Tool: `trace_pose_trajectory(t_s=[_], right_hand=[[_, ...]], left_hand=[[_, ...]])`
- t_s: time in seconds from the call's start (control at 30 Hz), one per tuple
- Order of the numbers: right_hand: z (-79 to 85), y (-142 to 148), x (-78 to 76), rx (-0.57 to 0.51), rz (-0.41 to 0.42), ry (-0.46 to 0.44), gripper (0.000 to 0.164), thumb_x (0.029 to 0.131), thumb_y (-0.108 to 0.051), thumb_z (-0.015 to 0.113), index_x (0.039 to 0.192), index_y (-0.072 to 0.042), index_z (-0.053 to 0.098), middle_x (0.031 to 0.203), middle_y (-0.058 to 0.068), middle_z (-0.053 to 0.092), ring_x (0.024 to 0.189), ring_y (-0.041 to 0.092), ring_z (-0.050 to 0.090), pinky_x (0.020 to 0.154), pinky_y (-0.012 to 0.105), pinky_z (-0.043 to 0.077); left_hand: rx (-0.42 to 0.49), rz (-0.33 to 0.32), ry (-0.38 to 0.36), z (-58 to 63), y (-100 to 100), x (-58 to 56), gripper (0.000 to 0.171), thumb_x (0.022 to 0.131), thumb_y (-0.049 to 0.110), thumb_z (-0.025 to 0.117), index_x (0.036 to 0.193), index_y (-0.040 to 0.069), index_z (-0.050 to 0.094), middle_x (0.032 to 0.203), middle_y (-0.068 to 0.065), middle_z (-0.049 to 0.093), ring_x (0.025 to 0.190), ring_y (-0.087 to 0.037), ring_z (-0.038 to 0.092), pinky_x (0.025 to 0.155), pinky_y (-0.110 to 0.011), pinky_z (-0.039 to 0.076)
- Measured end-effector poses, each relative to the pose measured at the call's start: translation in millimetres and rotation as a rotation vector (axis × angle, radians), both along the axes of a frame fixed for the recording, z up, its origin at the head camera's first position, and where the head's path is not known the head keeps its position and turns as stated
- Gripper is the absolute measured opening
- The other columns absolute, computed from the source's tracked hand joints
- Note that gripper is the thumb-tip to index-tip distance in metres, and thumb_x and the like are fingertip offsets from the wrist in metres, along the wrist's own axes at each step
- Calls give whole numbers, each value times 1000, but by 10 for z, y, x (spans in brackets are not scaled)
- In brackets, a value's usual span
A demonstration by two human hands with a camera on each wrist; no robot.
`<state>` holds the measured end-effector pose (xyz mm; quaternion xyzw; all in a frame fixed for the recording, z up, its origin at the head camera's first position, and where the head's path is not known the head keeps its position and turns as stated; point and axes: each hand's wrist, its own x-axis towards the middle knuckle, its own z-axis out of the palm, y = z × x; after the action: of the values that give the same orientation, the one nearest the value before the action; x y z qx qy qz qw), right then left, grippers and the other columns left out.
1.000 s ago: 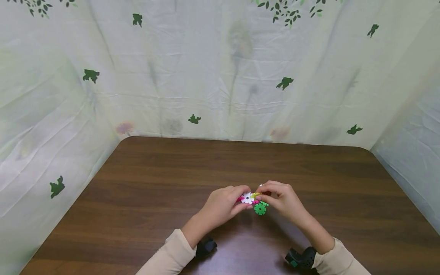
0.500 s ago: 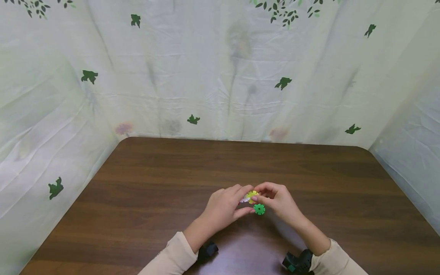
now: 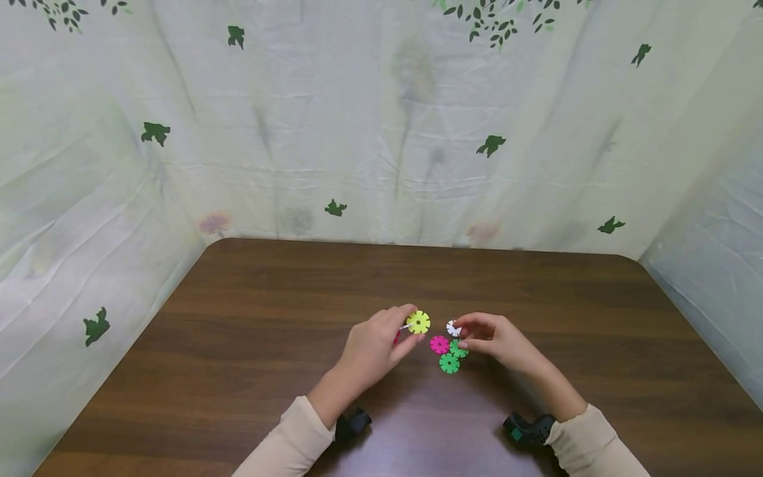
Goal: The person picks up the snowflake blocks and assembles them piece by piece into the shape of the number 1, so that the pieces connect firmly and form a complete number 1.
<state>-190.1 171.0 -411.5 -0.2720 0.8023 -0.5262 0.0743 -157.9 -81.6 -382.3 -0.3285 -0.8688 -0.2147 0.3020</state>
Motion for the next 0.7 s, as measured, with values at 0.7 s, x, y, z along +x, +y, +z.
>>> trace_pose_trajectory(t_s=[0.7], right_hand=[[-84, 24, -27, 263, -5, 97, 22, 79, -8, 68, 96, -13, 54, 77, -2, 52, 71, 13, 51, 62, 26, 44]], left_hand=[[19, -16, 10, 2, -27, -8, 41, 74, 35, 72, 105, 11, 61, 85, 4, 63, 64, -6, 55, 46, -23, 43]])
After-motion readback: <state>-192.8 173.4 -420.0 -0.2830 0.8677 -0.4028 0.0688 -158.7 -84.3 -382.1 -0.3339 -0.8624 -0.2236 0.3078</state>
